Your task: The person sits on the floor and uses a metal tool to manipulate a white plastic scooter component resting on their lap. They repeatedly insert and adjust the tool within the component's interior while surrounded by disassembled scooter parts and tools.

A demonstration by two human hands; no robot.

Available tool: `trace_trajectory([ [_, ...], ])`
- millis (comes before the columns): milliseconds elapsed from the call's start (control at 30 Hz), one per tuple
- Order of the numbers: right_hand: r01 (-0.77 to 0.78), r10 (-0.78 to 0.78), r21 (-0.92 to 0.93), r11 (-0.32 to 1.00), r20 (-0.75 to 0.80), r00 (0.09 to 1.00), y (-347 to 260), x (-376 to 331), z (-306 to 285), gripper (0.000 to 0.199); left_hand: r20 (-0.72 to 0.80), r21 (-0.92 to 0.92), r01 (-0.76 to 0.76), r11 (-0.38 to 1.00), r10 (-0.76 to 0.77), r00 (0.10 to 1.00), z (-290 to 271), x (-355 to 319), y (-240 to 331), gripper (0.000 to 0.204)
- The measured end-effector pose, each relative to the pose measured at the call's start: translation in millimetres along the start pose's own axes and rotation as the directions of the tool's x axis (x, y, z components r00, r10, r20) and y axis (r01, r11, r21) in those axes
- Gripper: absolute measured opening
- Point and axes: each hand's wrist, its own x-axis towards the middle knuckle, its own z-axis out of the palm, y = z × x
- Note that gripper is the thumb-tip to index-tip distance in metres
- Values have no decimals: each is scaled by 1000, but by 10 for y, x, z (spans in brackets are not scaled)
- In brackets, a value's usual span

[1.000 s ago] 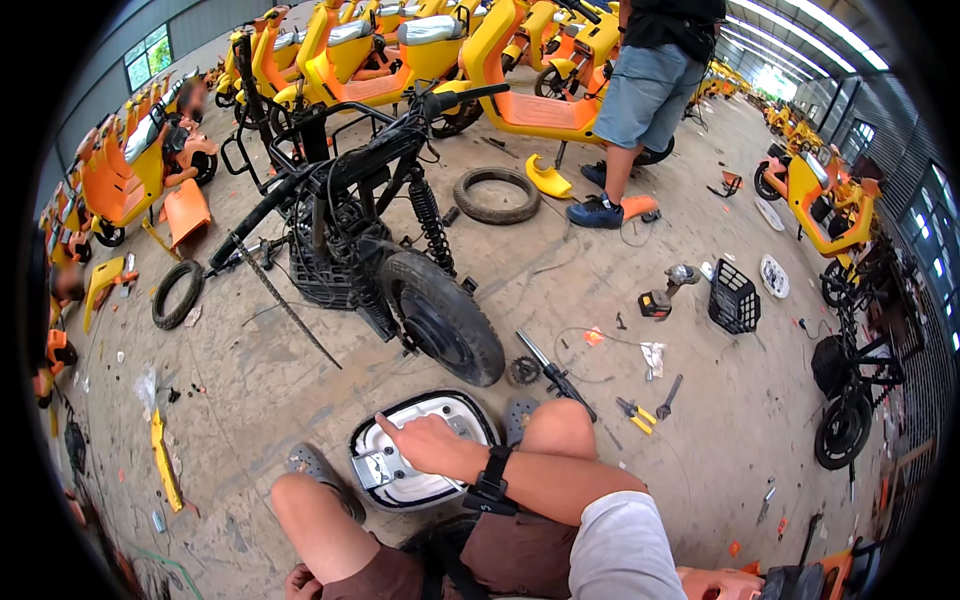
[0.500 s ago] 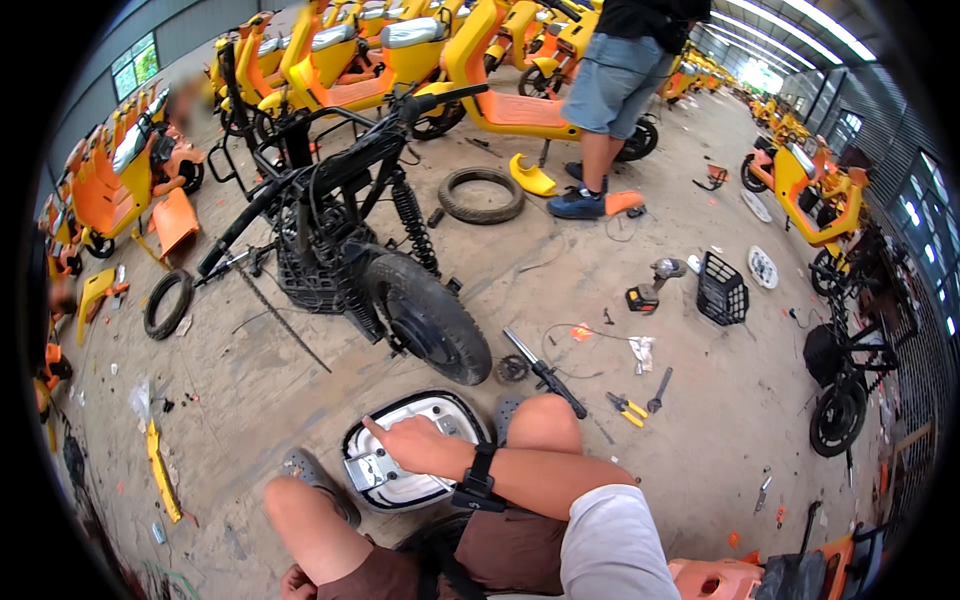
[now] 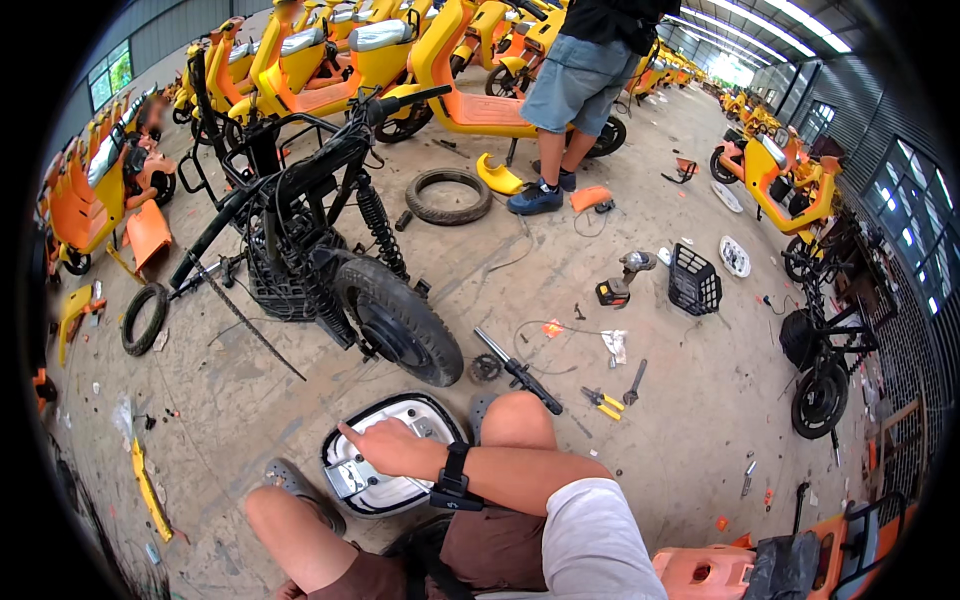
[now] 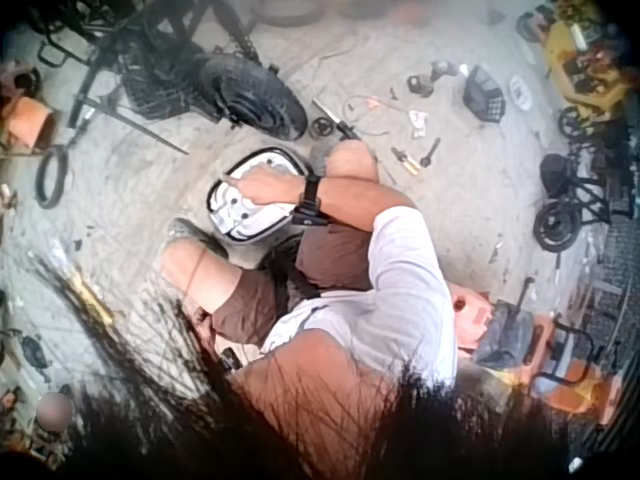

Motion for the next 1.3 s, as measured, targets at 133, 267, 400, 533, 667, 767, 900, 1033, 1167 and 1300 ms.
trace_trajectory([
  [133,-7,7,13,1000,17,1000,3,1,-5,84,58,153,60,986,-70,996,-76,-5,-113,34],
  [267,-10,10,-10,1000,14,1000,2,6,4,83,-3,-164,-57,985,57,998,-33,-48,-153,36],
  [400,-3,3,-16,1000,30,1000,4,-12,6,82,86,-355,-121,927,161,983,-34,-47,-53,41],
  [533,-15,15,-13,1000,33,999,11,-5,-6,81,3,84,126,988,-126,992,56,-139,49,38],
  [667,-13,14,-25,1000,37,999,-4,-6,-23,81,-78,216,113,970,-98,992,156,-217,78,34],
  [767,-13,13,-20,1000,33,999,-25,-17,-48,77,95,-277,-81,957,111,989,49,-120,66,35],
  [900,-10,12,-41,999,50,999,-40,-27,-99,76,89,-308,-33,951,63,994,-64,7,-173,37],
  [1033,-6,7,-31,1000,54,999,-50,-24,-132,77,-75,-105,87,991,-95,993,-34,65,-358,38],
  [1167,-20,22,-37,999,64,998,-47,-18,-124,78,-31,-167,43,985,-49,998,30,7,-179,36],
  [1300,-15,18,-41,999,62,998,-39,-25,-97,79,114,-553,-50,832,135,984,36,-127,79,34],
])
